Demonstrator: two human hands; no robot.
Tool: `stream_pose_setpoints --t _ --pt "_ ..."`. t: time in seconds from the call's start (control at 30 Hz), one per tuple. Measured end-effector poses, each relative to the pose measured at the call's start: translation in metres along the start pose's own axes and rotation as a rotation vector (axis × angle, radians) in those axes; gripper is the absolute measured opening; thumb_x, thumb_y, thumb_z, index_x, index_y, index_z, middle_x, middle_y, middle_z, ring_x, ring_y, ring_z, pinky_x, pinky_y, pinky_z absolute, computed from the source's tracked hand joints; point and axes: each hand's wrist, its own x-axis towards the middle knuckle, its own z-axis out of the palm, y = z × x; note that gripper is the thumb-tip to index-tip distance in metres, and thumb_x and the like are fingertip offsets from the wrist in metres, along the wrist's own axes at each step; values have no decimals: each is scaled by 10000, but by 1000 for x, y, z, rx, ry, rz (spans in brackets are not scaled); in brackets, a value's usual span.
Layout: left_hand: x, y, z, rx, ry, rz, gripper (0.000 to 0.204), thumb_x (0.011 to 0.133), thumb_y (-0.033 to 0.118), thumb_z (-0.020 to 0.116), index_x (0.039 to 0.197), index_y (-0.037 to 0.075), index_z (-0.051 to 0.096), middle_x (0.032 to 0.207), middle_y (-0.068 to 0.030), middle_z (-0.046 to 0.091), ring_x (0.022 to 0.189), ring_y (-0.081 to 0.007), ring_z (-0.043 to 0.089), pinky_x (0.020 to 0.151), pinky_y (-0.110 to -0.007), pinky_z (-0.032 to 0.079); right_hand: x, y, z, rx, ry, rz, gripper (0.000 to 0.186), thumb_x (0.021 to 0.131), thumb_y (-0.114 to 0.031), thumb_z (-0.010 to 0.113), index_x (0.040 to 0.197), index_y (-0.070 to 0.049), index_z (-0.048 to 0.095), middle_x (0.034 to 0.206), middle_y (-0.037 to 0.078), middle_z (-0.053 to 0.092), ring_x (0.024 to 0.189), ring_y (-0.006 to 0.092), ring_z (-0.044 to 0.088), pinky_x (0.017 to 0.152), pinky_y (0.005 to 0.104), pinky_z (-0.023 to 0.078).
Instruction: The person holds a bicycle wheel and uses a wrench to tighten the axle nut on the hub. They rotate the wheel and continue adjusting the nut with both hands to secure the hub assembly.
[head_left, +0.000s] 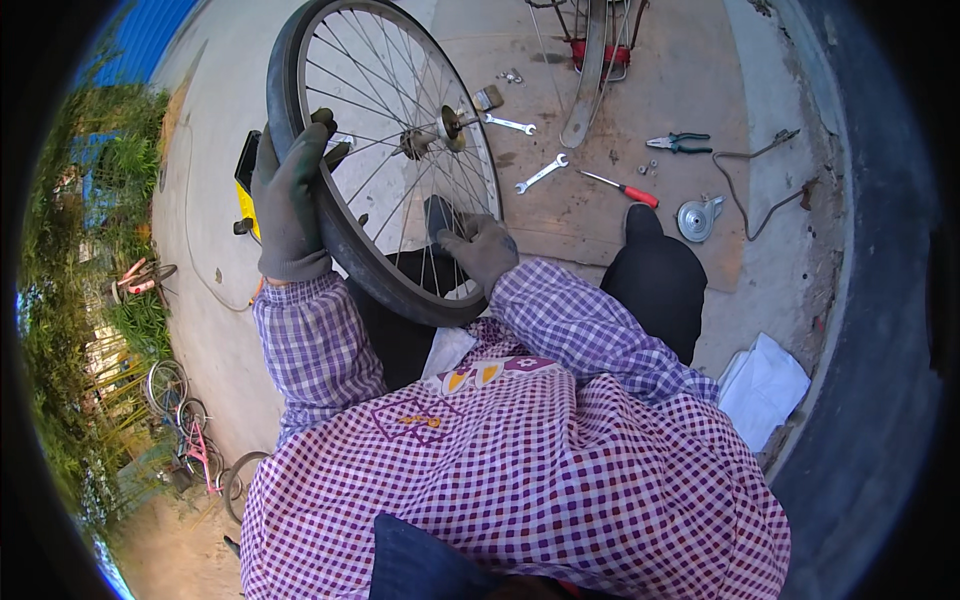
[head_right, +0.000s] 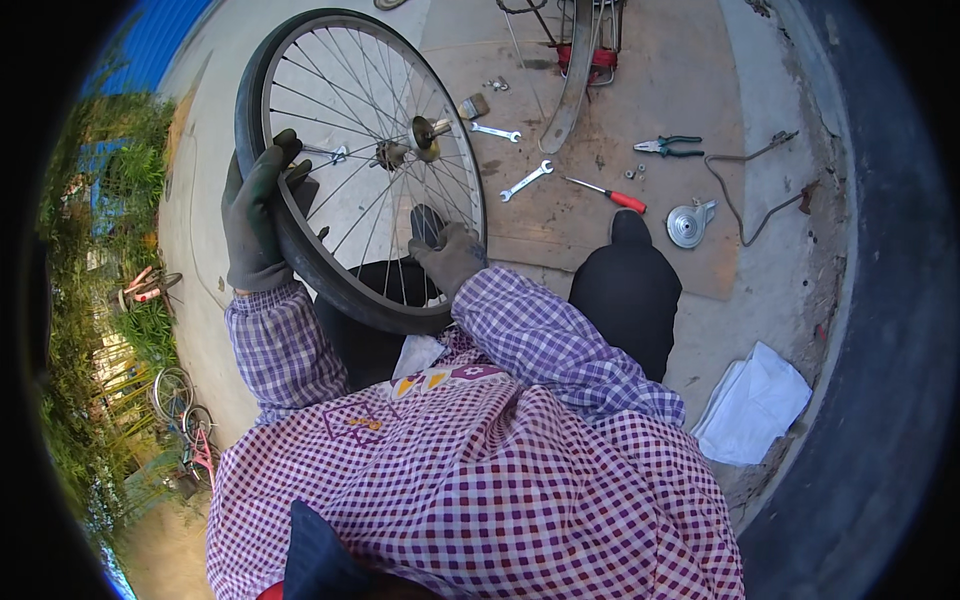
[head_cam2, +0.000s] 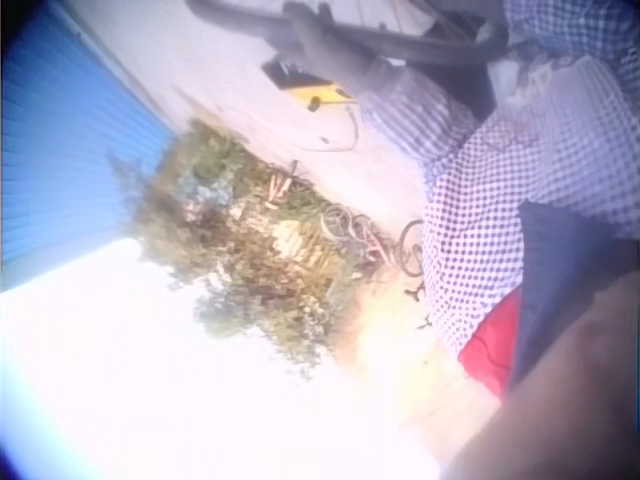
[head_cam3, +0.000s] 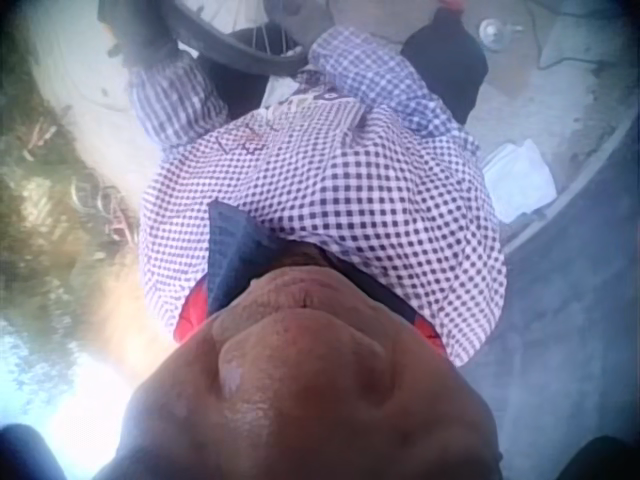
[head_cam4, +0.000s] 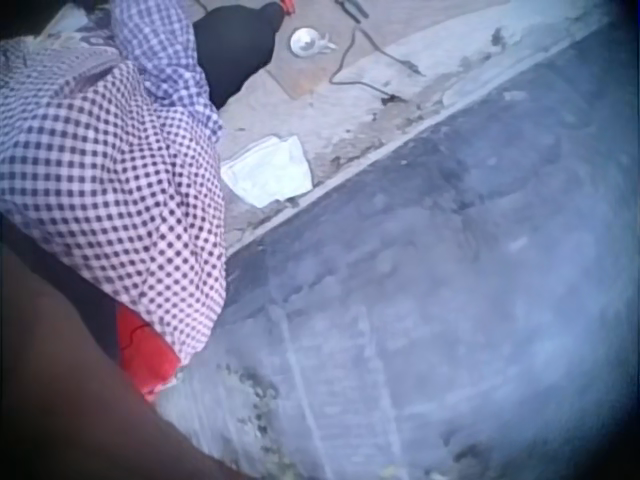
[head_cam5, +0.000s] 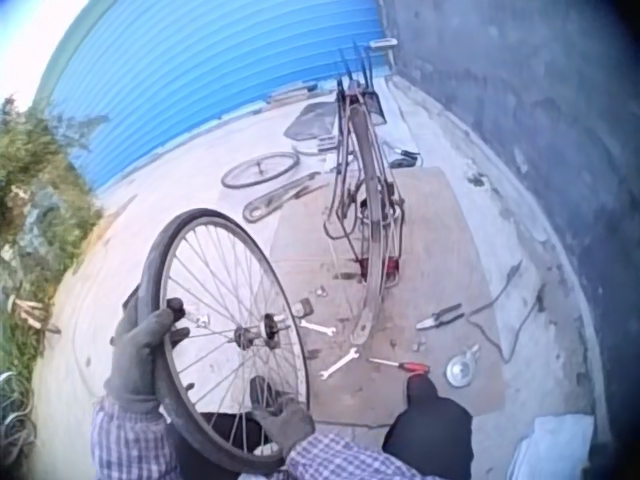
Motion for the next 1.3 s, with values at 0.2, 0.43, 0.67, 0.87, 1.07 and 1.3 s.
stream_pose_setpoints --t 0.2,0.43,0.67,0.87,1.07,1.3 --pt "-12 10 -19 -20 -8 10 497 993 219 677 1401 -38 557 1273 -192 694 1214 -286 658 999 -409 563 13 6 31 57 -115 53 950 886 -573 745 1560 8 414 1514 289 499 1436 422 488 1209 434 386" --pt "-20 12 -29 -63 16 17 523 1013 259 665 1417 -53 547 1254 -182 701 1182 -273 669 982 -386 560 12 7 26 45 -223 -13 943 895 -561 726 1578 -5 390 1579 293 441 1465 411 463 1228 441 359" --pt "-15 32 -57 67 -26 -23 582 1022 324 657 1448 -52 534 1188 -175 720 1105 -240 696 945 -354 570 9 -7 41 -34 -169 -71 850 879 -541 761 1459 37 532 1413 275 607 1305 367 608 1133 412 453" --pt "14 88 -69 189 -95 62 622 969 361 705 1444 -19 573 1032 -141 736 944 -228 736 836 -335 599 36 -60 14 295 204 -77 591 976 -523 664 1213 16 707 1135 214 757 1097 337 712 971 434 527" --pt "-24 139 -15 145 -141 144 530 964 347 714 1362 10 622 997 -86 728 814 -123 683 716 -246 563 61 -107 -73 340 205 -103 439 1022 -451 657 1120 -25 702 896 106 732 738 181 684 709 361 560" --pt "-53 153 11 149 -102 209 549 943 387 713 1332 3 660 993 -119 729 795 -146 670 719 -300 552 48 -105 -118 509 -77 -103 422 1056 -476 625 1050 -57 676 818 61 665 632 150 609 593 322 534"
